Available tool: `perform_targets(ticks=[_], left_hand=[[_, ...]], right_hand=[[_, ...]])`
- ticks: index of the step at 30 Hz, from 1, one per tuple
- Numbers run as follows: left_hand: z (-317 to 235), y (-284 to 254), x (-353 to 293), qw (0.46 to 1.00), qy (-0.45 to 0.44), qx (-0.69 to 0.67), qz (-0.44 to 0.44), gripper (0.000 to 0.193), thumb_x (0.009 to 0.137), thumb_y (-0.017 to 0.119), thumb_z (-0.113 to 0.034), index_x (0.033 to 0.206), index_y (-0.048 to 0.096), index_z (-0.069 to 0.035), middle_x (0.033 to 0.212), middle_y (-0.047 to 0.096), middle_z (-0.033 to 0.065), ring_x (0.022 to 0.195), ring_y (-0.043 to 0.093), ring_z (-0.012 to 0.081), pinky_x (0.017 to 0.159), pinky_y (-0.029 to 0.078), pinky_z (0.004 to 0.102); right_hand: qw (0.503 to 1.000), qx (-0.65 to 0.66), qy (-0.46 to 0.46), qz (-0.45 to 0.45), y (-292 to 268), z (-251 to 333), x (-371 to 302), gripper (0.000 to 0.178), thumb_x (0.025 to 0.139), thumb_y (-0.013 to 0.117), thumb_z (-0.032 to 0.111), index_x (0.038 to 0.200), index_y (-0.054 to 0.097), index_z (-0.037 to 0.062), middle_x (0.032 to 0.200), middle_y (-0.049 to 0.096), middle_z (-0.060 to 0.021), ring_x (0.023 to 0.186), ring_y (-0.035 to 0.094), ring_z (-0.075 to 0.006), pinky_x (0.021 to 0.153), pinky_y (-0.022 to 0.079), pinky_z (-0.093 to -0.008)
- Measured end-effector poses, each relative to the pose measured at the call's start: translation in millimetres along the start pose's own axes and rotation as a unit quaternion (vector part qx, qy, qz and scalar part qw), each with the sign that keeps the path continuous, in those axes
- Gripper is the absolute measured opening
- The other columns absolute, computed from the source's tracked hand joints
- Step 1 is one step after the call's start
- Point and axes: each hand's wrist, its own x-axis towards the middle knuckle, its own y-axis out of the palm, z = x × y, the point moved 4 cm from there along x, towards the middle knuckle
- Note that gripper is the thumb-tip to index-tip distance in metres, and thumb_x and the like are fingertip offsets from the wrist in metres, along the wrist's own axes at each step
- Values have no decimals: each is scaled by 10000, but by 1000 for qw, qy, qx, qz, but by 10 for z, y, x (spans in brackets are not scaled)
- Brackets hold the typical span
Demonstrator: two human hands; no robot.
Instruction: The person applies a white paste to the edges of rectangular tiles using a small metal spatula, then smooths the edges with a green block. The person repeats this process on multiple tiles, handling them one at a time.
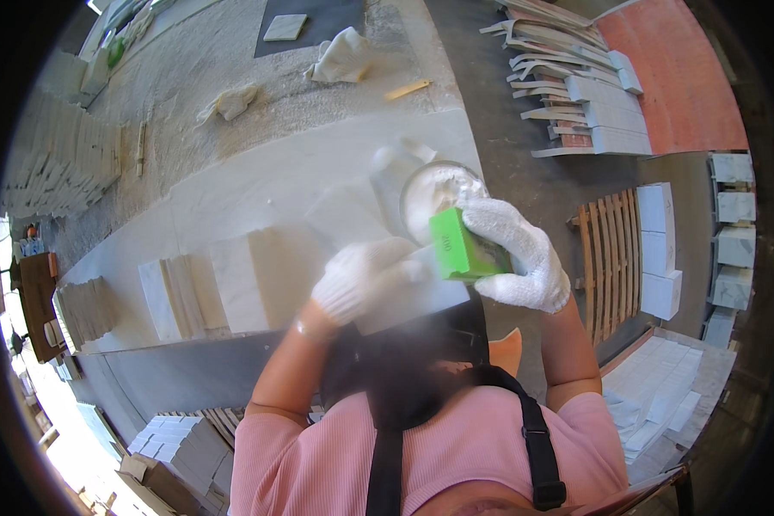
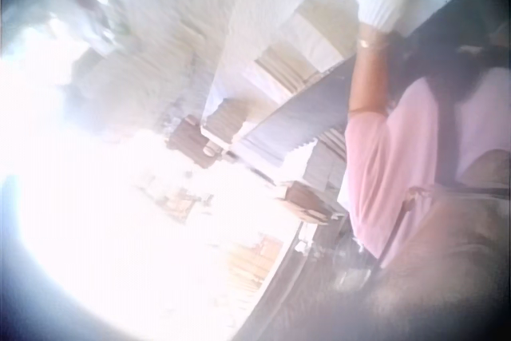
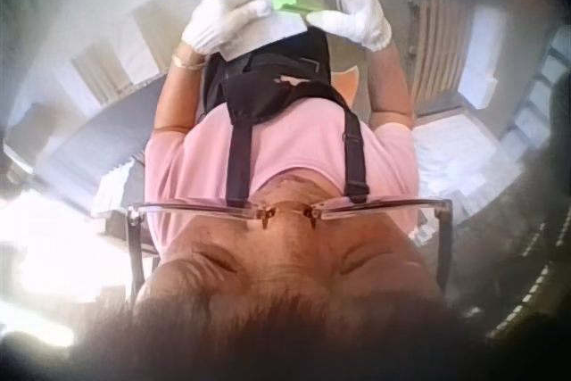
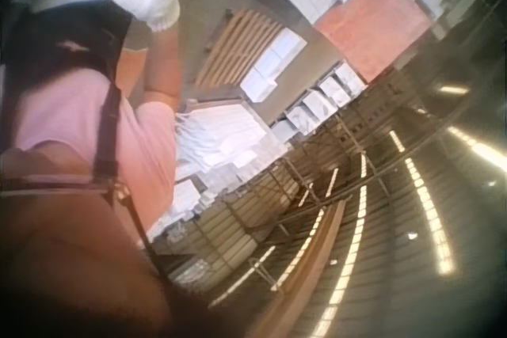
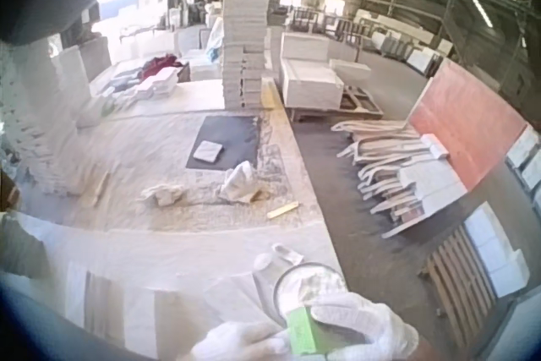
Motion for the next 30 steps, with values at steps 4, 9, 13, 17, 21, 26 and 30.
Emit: perform_targets(ticks=[4,9,13,17,21,26,30], left_hand=[[-95,189,-218,997,64,51,12,299,978,675,-344,1109,769,-92,937,747,158,841,725,305,793,563,399],[-80,596,-683,997,73,12,18,375,947,723,-339,1138,760,-18,886,717,147,758,666,225,766,555,357],[-106,975,-954,996,26,85,-5,389,944,717,-350,1139,760,-16,889,728,116,765,666,206,772,557,352],[-207,1051,-1131,990,60,131,-10,400,945,701,-355,1147,756,-14,909,737,109,790,679,195,781,558,349],[-225,1087,-1139,987,60,150,11,395,952,691,-353,1140,749,-11,930,730,107,808,682,193,779,558,345],[-200,1033,-1049,991,29,125,39,347,959,688,-337,1100,754,-27,926,721,129,816,678,239,786,553,369],[-175,874,-923,988,87,119,42,348,954,708,-326,1112,750,-18,904,710,103,784,659,193,766,554,355]], right_hand=[[995,-81,-2,-57,174,-75,-568,742,651,809,65,1376,657,38,1384,645,-222,1257,658,-384,1098,503,-440],[988,21,-35,-151,232,-41,-1280,699,684,817,31,1364,659,9,1409,632,-200,1264,644,-358,1089,496,-410],[984,-96,-152,-11,500,67,-1520,763,668,808,61,1417,663,89,1425,617,-190,1273,623,-373,1079,498,-427],[980,-15,-123,-153,479,2,-1655,731,646,805,33,1367,693,73,1374,659,-157,1243,647,-349,1053,528,-423],[972,12,-160,-173,537,-4,-1825,778,627,802,-18,1388,671,75,1361,643,-216,1232,659,-365,1043,529,-417],[978,-35,-166,-123,604,-30,-1776,770,597,815,-17,1351,686,73,1350,652,-206,1222,659,-365,1026,534,-416],[983,-14,-15,-182,574,-121,-1707,772,609,798,-17,1366,680,68,1356,653,-194,1233,653,-364,1062,516,-428]])
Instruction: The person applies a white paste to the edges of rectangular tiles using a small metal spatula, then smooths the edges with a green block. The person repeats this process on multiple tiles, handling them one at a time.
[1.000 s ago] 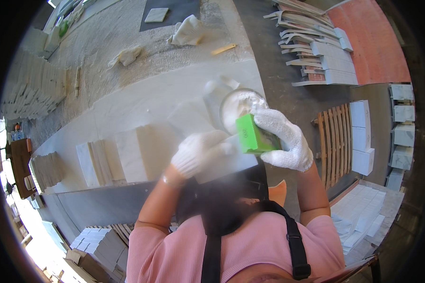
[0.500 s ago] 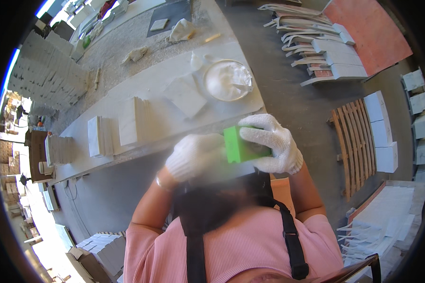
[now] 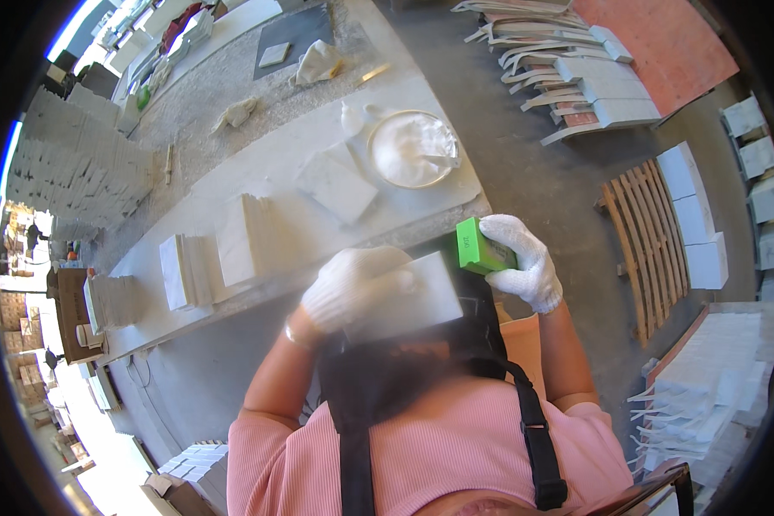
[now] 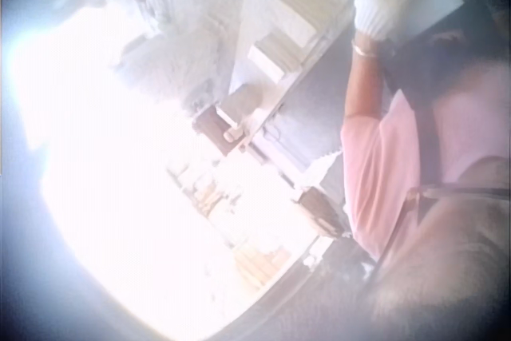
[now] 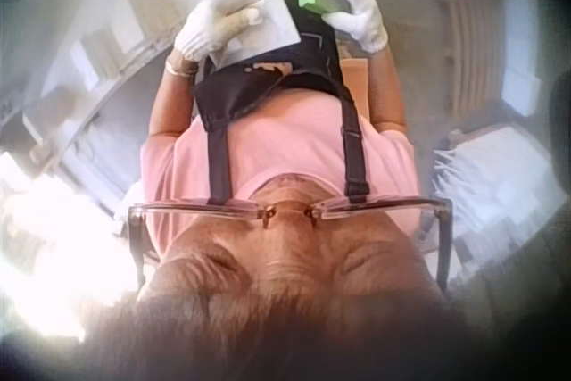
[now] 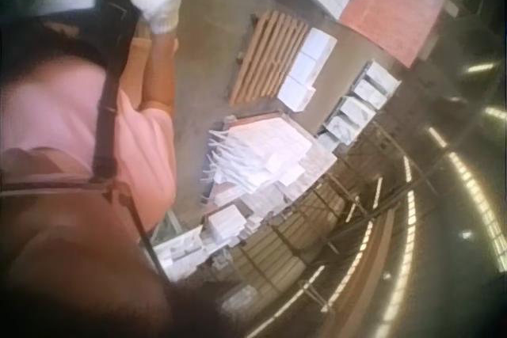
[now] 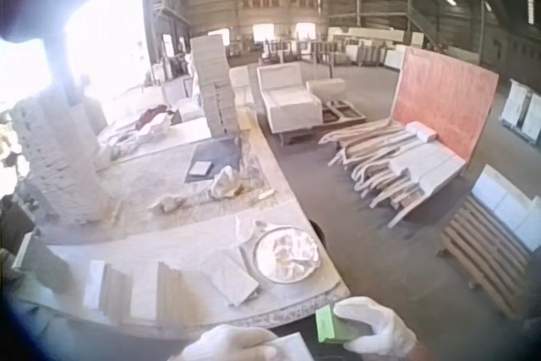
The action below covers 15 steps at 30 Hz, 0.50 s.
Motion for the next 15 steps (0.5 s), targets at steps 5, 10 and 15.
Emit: perform_targets(ticks=[5,10,15], left_hand=[[177,54,117,1000,-9,2,9,350,953,704,-339,1104,753,-27,912,726,117,804,671,208,787,552,365],[284,13,71,998,-49,-33,23,347,958,688,-342,1121,758,-44,915,731,130,828,686,231,815,553,359],[253,94,167,998,-50,-2,40,336,949,690,-337,1112,759,-52,920,732,122,849,694,248,827,555,363]], right_hand=[[980,-48,-131,144,196,87,25,720,641,816,-37,1342,710,85,1350,654,-186,1191,663,-369,1016,531,-405],[999,-32,27,34,150,-113,139,648,670,806,0,1307,724,90,1343,670,-164,1208,663,-342,1042,536,-399],[981,-55,-122,143,187,22,99,641,649,787,-3,1281,738,92,1325,676,-166,1171,662,-353,1000,536,-413]])
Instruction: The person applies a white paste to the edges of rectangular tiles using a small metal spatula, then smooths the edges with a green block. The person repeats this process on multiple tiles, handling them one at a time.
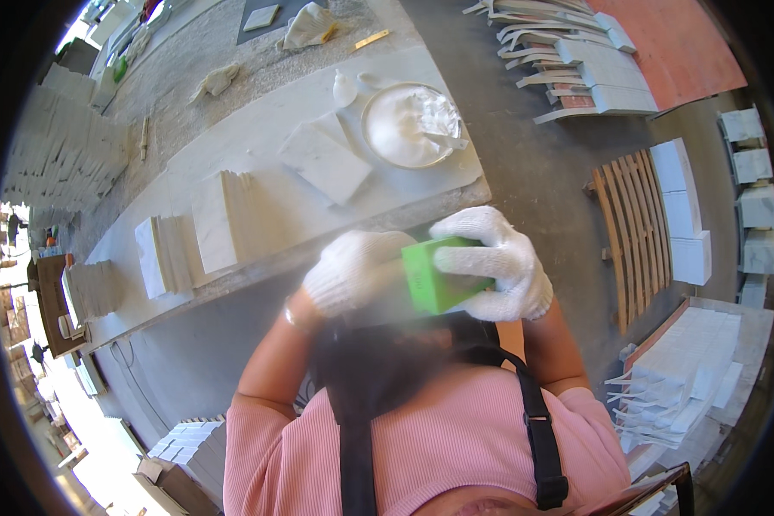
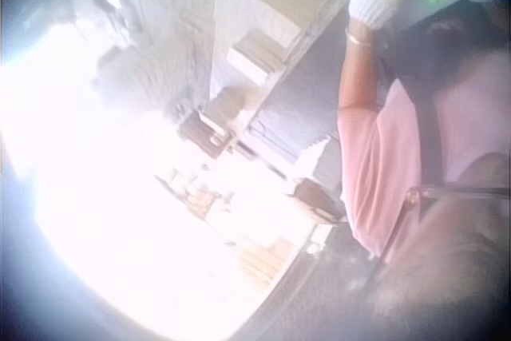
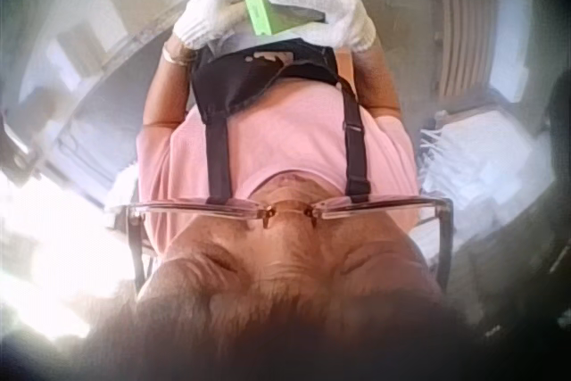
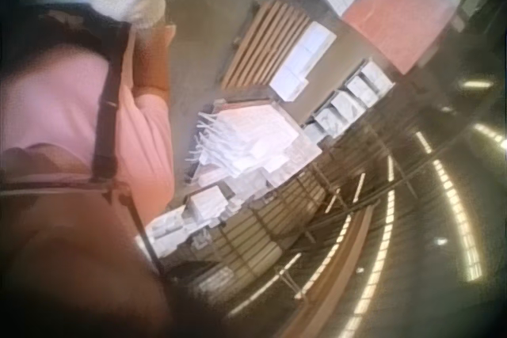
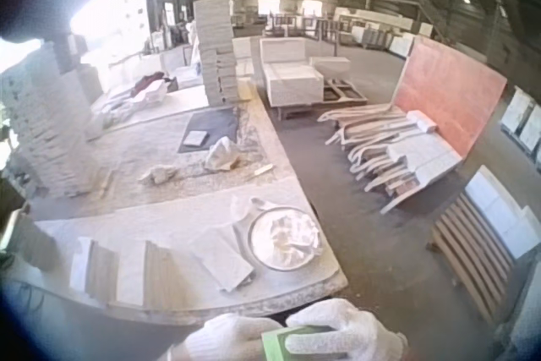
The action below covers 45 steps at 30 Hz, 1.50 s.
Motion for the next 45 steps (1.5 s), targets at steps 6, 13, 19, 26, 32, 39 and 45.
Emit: perform_targets(ticks=[6,13,19,26,32,39,45], left_hand=[[-75,-26,74,999,33,-7,3,339,936,709,-343,1103,759,-52,935,744,127,847,710,265,812,561,375],[-205,26,224,995,58,73,21,318,942,702,-332,1086,760,-55,938,739,146,846,706,316,808,559,396],[-204,51,196,996,83,35,28,314,937,695,-339,1081,763,-68,938,739,142,842,708,327,796,560,407],[-200,9,196,995,72,65,19,293,937,696,-313,1081,764,-66,936,748,138,853,721,320,798,561,401],[-215,37,237,997,48,62,14,322,947,656,-396,1079,770,-126,975,744,180,899,709,384,824,551,465],[-196,19,167,995,87,40,-6,265,938,717,-320,1036,764,-78,937,744,134,844,717,326,779,561,396],[-145,5,199,992,75,99,-4,304,931,729,-372,1051,768,-96,927,741,127,844,718,327,783,564,401]], right_hand=[[981,3,155,-114,-212,-115,-103,681,640,808,-11,1310,721,82,1346,656,-177,1226,639,-381,1064,512,-422],[992,34,32,-115,-254,-27,-189,649,648,816,-15,1282,739,103,1347,661,-165,1205,653,-355,1016,534,-409],[978,104,49,-172,-279,-4,-185,618,643,808,-17,1249,753,94,1320,667,-169,1189,657,-364,997,538,-440],[966,-106,180,-155,-292,-84,-197,628,635,810,-25,1251,750,83,1316,672,-169,1175,653,-384,1018,536,-426],[997,-40,-70,-11,-178,107,-127,693,567,823,-40,1233,727,125,1268,682,-177,1120,676,-356,960,540,-441],[981,19,-20,-193,-333,100,-86,774,596,838,-56,1331,679,125,1299,654,-230,1133,677,-361,947,560,-439],[982,-86,93,-140,-284,-94,-245,677,589,780,13,1256,743,118,1304,677,-172,1152,674,-365,1022,535,-460]])
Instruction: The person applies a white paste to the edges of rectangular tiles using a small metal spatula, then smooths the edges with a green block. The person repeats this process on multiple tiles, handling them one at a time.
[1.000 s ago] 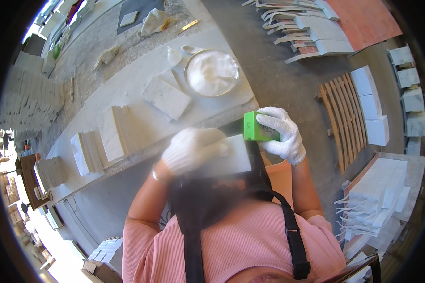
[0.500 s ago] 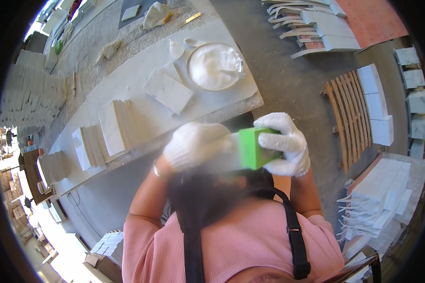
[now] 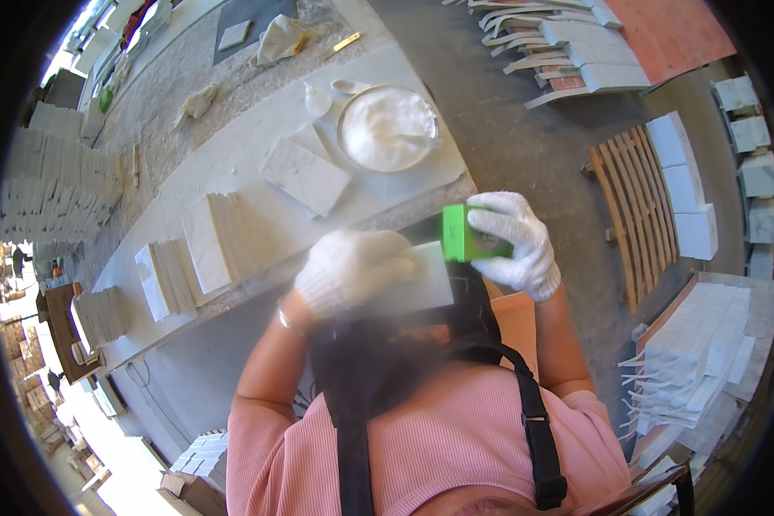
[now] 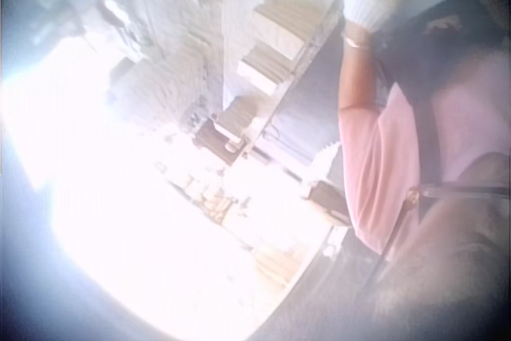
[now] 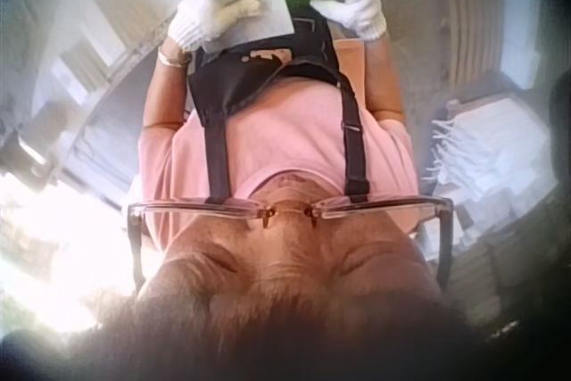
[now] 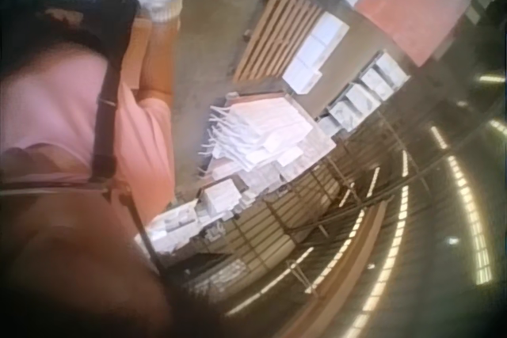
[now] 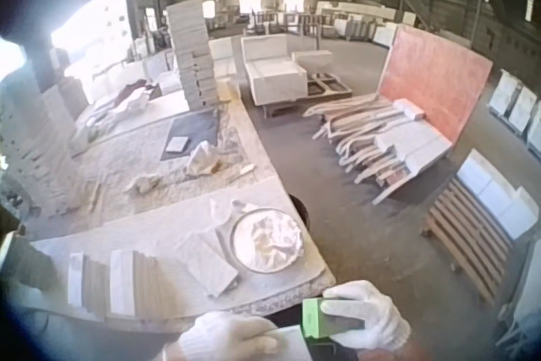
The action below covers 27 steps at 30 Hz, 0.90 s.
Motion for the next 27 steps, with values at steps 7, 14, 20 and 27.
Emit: perform_targets(ticks=[7,14,20,27], left_hand=[[-3,-16,30,1000,10,-10,9,312,943,676,-407,1044,781,-131,939,753,135,867,721,346,790,561,442],[101,-8,230,980,31,174,91,410,987,664,-350,1350,717,-166,1170,754,107,928,726,327,837,576,422],[262,-536,155,968,62,-222,101,709,957,731,-489,1515,572,-81,1378,689,210,1274,654,320,1121,469,416],[446,-108,-301,813,136,-532,-194,1136,851,715,-732,1682,235,-124,1619,407,219,1437,487,413,1179,427,566]], right_hand=[[776,602,184,51,93,-169,-367,911,600,810,-4,1486,602,40,1460,610,-209,1341,578,-344,1193,396,-467],[842,452,225,191,504,141,-138,819,725,831,57,1492,562,-35,1493,586,-142,1388,542,-247,1186,400,-395],[720,636,277,13,688,167,-54,934,601,768,-21,1505,537,-49,1471,630,-173,1360,606,-271,1192,434,-408],[726,648,190,-131,603,129,81,897,626,713,25,1501,532,-54,1454,626,-172,1378,588,-309,1240,387,-421]])
